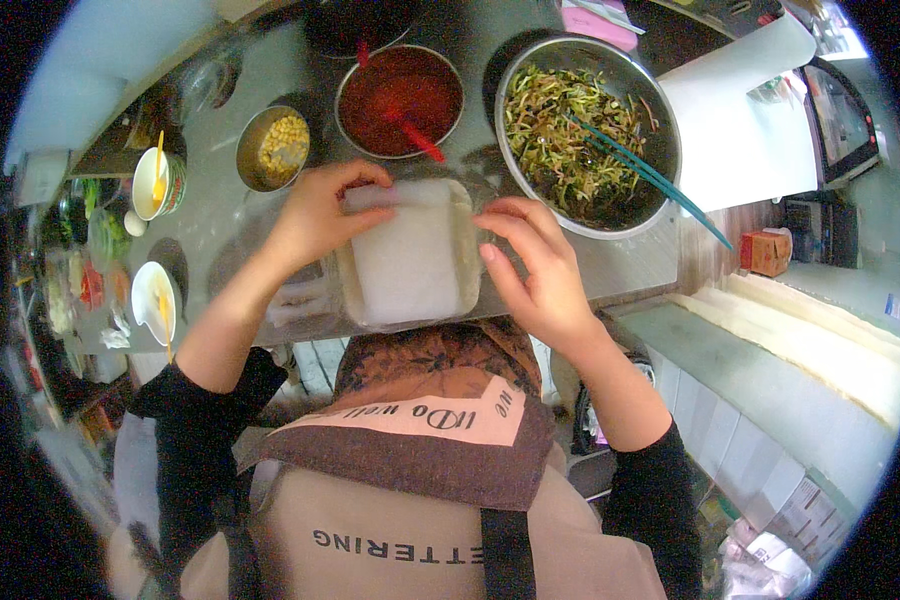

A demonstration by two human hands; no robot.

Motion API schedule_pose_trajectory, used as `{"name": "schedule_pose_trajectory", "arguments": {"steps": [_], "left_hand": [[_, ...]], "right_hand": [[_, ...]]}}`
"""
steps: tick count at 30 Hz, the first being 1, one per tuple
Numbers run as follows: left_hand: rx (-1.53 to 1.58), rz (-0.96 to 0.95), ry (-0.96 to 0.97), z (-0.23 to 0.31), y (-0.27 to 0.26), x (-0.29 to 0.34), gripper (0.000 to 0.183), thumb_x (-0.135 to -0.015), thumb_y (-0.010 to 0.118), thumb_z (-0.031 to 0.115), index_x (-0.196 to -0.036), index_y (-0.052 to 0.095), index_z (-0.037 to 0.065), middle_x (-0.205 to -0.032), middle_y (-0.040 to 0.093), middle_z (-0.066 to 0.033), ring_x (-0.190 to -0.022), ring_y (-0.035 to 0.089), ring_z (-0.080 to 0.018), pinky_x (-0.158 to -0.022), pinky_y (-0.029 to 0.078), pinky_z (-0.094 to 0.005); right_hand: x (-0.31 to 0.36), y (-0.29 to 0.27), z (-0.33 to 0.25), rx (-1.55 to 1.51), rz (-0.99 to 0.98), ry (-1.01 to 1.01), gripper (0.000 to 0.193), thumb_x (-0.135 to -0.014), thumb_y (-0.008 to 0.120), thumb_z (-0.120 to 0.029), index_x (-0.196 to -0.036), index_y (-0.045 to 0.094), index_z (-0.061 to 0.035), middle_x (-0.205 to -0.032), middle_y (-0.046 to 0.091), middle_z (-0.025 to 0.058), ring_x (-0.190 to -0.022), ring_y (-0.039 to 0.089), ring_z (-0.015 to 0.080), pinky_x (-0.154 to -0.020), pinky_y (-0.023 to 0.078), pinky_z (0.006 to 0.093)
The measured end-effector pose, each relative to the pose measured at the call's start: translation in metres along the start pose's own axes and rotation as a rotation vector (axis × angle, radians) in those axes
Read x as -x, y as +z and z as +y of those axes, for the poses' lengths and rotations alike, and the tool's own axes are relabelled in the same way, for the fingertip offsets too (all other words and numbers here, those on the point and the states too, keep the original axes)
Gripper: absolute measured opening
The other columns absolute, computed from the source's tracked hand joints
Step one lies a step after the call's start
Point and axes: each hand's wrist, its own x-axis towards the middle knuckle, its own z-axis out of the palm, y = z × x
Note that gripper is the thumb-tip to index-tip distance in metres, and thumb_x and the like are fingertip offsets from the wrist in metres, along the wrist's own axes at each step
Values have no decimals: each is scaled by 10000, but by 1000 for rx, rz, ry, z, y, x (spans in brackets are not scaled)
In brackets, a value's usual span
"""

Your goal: The person assembles spring rolls by placing red sauce, corn, and shredded vegetables onto thin wrappers, then rolling them into cylinders. The finished rolls are placed in a tray on the counter.

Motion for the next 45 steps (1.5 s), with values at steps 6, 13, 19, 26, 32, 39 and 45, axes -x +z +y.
{"name": "schedule_pose_trajectory", "arguments": {"steps": [6,13,19,26,32,39,45], "left_hand": [[57,121,47,2,3,0,281,-758,750,141,-1000,658,32,-940,697,-97,-832,667,-165,-729,511,-290],[1297,65,-218,33,19,84,774,-821,723,181,-1459,296,86,-1049,660,-106,-978,632,-197,-889,482,-324],[1629,225,-71,39,32,120,897,-866,690,263,-1525,102,103,-1290,520,-97,-1107,577,-218,-916,475,-360],[765,712,-178,-21,7,170,398,-886,653,125,-1269,566,56,-1051,632,-92,-974,595,-182,-847,464,-284],[326,600,-354,-57,-16,186,174,-872,626,71,-1019,700,12,-877,618,-95,-788,601,-169,-677,470,-278],[-105,559,-277,-62,-7,175,169,-823,636,78,-971,713,54,-729,589,-142,-628,581,-322,-595,485,-386],[-343,668,-291,-52,9,181,238,-765,675,156,-996,685,99,-1051,588,-114,-999,570,-329,-792,494,-417]], "right_hand": [[12,-6,-3,-32,21,-6,223,-832,634,-20,-1055,639,-29,-1078,604,151,-979,603,318,-855,486,362],[-3,22,-30,-737,-180,228,255,-853,641,-3,-1107,627,22,-1082,626,107,-982,610,186,-850,494,312],[-42,70,-56,-1147,-675,319,336,-831,684,-8,-1162,625,6,-1015,645,18,-1006,609,146,-883,490,301],[-108,112,-75,-757,-1002,287,309,-846,723,-140,-1109,659,9,-979,687,40,-858,604,83,-780,498,256],[-150,157,-76,-181,-1189,-121,225,-809,735,-140,-970,675,5,-842,682,55,-744,571,81,-680,463,277],[-134,181,-67,330,-1093,-410,229,-719,756,-154,-882,661,-24,-803,648,153,-743,630,297,-663,486,392],[-117,175,-67,295,-918,-491,190,-730,734,-120,-861,631,-31,-851,629,165,-801,620,369,-705,488,455]]}}
